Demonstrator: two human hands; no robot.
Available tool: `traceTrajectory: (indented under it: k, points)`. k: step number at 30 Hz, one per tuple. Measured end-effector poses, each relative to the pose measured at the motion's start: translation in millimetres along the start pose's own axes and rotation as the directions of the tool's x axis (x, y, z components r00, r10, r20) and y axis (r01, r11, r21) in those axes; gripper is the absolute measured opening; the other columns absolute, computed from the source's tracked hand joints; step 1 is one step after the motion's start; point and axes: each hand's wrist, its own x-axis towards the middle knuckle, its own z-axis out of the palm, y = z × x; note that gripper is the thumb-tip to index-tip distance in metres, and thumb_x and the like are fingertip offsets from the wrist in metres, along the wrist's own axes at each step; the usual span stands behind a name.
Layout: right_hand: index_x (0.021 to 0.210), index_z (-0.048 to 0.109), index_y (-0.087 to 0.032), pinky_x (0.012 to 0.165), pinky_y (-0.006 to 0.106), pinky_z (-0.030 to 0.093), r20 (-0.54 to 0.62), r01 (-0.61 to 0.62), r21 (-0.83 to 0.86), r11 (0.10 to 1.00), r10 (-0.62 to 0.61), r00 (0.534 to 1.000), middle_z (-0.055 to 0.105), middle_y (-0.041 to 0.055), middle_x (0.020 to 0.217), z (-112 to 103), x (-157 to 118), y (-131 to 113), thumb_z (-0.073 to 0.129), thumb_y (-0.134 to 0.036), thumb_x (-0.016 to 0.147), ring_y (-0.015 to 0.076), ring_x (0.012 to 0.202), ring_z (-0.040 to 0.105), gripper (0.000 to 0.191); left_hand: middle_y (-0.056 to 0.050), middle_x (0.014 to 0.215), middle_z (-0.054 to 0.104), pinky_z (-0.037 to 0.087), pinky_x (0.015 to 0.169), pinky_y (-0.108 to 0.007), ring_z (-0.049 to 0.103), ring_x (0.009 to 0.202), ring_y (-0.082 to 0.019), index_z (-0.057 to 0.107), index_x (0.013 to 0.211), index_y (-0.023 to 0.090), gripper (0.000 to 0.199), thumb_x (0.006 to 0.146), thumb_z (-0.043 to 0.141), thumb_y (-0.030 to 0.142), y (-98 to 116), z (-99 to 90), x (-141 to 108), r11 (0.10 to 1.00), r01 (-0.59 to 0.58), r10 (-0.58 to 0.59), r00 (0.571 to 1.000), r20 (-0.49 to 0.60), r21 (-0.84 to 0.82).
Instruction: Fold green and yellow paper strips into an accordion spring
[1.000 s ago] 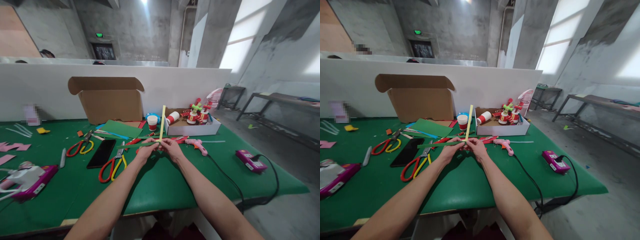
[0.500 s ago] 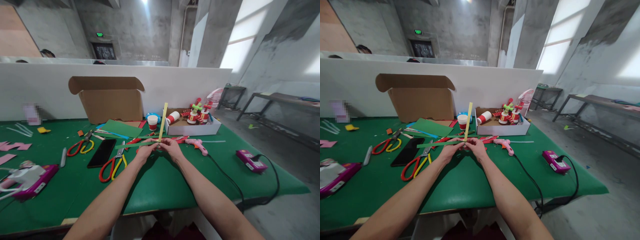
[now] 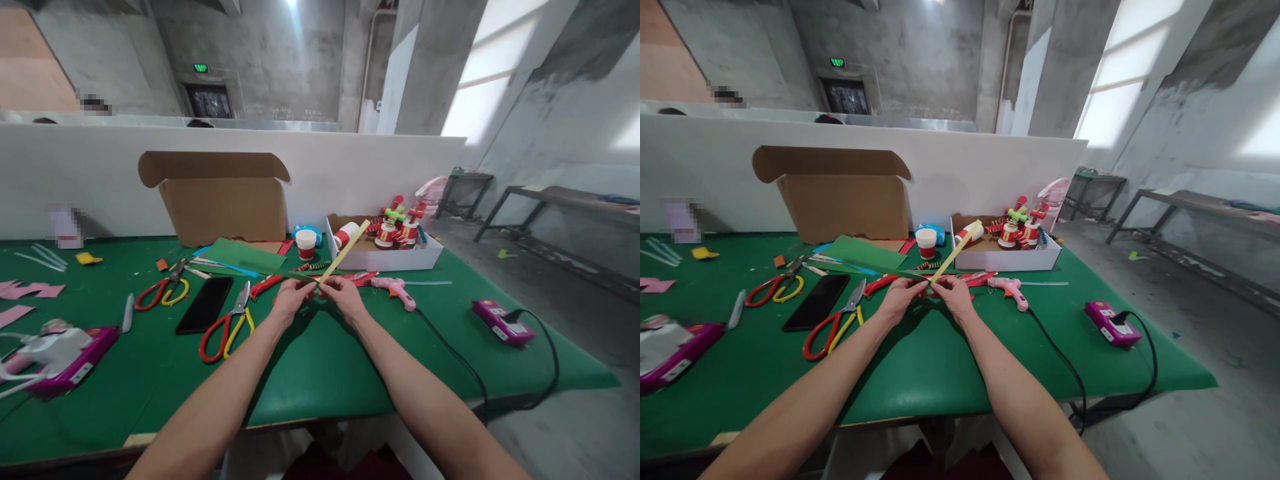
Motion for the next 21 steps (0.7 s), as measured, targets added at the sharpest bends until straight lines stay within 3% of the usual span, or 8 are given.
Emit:
traceTrajectory:
  k: [4, 10, 14, 21]
  points:
    - [0.069, 0.065, -0.017, 0.068, 0.032, 0.053, 0.016, 0.065, -0.125, 0.990, -0.064, 0.998, 0.067, 0.0010, 0.063, -1, -2, -4, 0.080, -0.038, 0.057, 0.0163, 0.061, 0.063, 0.028, 0.001, 0.055, 0.061, 0.044, 0.055, -0.025, 0.053, 0.053, -0.011, 0.065, 0.063, 0.015, 0.032, 0.052, 0.081, 0.041, 5, -2.6, 1, 0.999, -0.009, 0.009, 1.000, 0.002, 0.044]
    - [0.070, 0.068, -0.021, 0.068, 0.031, 0.050, 0.015, 0.266, -0.214, 0.940, -0.269, 0.963, 0.068, 0.0023, 0.070, -1, -1, -7, 0.074, -0.037, 0.064, 0.0184, 0.067, 0.062, 0.018, -0.001, 0.068, 0.066, 0.046, 0.060, -0.025, 0.058, 0.062, -0.013, 0.069, 0.079, 0.016, 0.034, 0.054, 0.081, 0.035, 9, 0.0, -3, 0.994, -0.113, 0.113, 0.993, 0.047, -0.004]
    - [0.071, 0.067, -0.022, 0.069, 0.031, 0.050, 0.021, 0.267, -0.142, 0.953, -0.267, 0.963, 0.068, 0.0018, 0.070, 0, 1, -3, 0.077, -0.039, 0.059, 0.0186, 0.066, 0.062, 0.024, -0.003, 0.076, 0.068, 0.048, 0.065, -0.027, 0.060, 0.068, -0.015, 0.069, 0.080, 0.017, 0.031, 0.057, 0.081, 0.034, 10, 2.1, -6, 0.988, -0.154, 0.155, 0.987, 0.051, -0.020]
    - [0.071, 0.065, -0.021, 0.068, 0.031, 0.051, 0.061, 0.212, -0.118, 0.970, -0.206, 0.977, 0.067, 0.0003, 0.067, 1, -1, -5, 0.081, -0.037, 0.055, 0.0173, 0.065, 0.062, 0.027, -0.001, 0.062, 0.064, 0.047, 0.060, -0.027, 0.056, 0.059, -0.013, 0.068, 0.070, 0.016, 0.028, 0.055, 0.081, 0.036, 11, 0.7, -4, 0.993, -0.119, 0.119, 0.993, 0.013, 0.008]
